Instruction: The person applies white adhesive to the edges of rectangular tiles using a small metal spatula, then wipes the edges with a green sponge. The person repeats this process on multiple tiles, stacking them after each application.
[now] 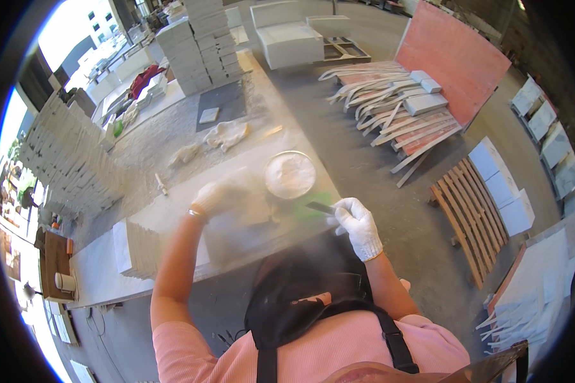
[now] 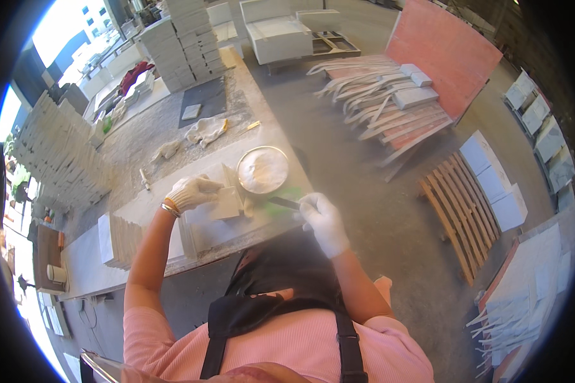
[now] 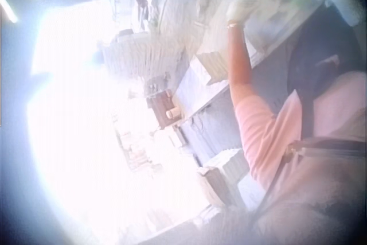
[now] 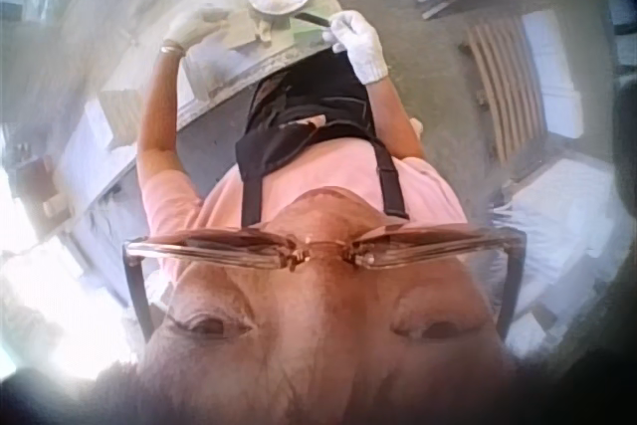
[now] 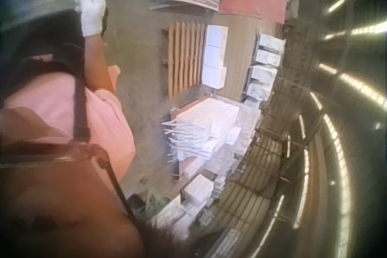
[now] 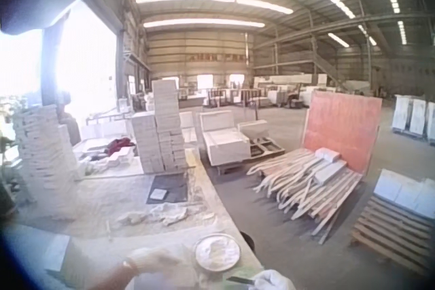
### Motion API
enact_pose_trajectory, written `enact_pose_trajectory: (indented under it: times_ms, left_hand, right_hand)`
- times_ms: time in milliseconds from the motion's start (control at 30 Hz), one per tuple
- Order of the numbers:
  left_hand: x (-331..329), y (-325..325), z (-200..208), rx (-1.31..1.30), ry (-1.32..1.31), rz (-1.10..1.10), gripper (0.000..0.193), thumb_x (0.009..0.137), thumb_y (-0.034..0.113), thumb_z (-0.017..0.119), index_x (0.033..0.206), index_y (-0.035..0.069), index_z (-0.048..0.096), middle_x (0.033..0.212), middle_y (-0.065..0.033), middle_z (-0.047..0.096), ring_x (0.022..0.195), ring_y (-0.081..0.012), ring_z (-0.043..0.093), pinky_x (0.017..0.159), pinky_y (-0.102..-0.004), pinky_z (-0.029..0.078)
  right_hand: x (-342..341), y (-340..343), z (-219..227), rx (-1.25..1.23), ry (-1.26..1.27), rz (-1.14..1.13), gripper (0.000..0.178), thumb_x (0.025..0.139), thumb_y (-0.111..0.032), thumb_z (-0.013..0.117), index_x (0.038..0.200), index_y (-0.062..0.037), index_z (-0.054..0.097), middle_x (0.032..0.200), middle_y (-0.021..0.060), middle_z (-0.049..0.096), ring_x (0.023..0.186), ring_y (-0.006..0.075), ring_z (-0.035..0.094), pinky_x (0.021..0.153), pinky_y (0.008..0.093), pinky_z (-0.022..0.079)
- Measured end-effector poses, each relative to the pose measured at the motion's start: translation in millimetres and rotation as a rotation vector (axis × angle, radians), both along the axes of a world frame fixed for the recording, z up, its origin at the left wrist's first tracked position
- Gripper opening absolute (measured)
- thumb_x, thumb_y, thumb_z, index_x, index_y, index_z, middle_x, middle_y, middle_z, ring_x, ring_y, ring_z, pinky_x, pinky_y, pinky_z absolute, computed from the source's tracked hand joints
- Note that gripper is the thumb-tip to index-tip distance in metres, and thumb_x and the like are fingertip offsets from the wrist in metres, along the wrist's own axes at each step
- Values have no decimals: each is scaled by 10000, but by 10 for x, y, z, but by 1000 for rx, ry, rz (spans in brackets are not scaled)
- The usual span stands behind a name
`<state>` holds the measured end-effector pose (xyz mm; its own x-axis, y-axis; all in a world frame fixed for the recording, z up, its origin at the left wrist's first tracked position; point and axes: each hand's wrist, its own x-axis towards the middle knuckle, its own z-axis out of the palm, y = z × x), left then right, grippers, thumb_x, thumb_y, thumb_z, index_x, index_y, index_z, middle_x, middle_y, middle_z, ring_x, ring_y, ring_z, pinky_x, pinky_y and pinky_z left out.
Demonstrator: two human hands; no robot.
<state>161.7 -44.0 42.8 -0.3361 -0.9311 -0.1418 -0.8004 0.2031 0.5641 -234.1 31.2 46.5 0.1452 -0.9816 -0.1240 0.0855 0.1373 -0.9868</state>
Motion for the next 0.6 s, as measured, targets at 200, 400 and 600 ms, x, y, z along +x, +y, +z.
enact_pose_trajectory:
  times_ms: [200,400,600]
  left_hand:
    - [-572,646,116,-399,279,261,398,930,422,712,1148,100,791,1187,-159,742,1066,-354,710,941,-443,548]
    - [-1547,1333,14,-177,764,351,657,965,611,641,1097,-26,733,1006,-201,742,919,-335,731,866,-432,558]
    - [-1677,1492,4,125,1151,553,450,947,370,773,1103,-48,708,983,-107,740,864,-160,708,758,-334,579]
  right_hand:
    - [153,93,-175,-82,-100,18,178,1083,-234,614,1125,-62,634,895,26,686,712,91,631,571,219,478]
    - [471,160,-284,-134,-134,119,346,1047,-176,668,1353,-20,627,1106,47,705,836,97,651,637,222,492]
    - [674,408,-175,-262,27,197,454,1031,-100,676,1459,17,579,1207,60,723,904,95,677,679,211,497]
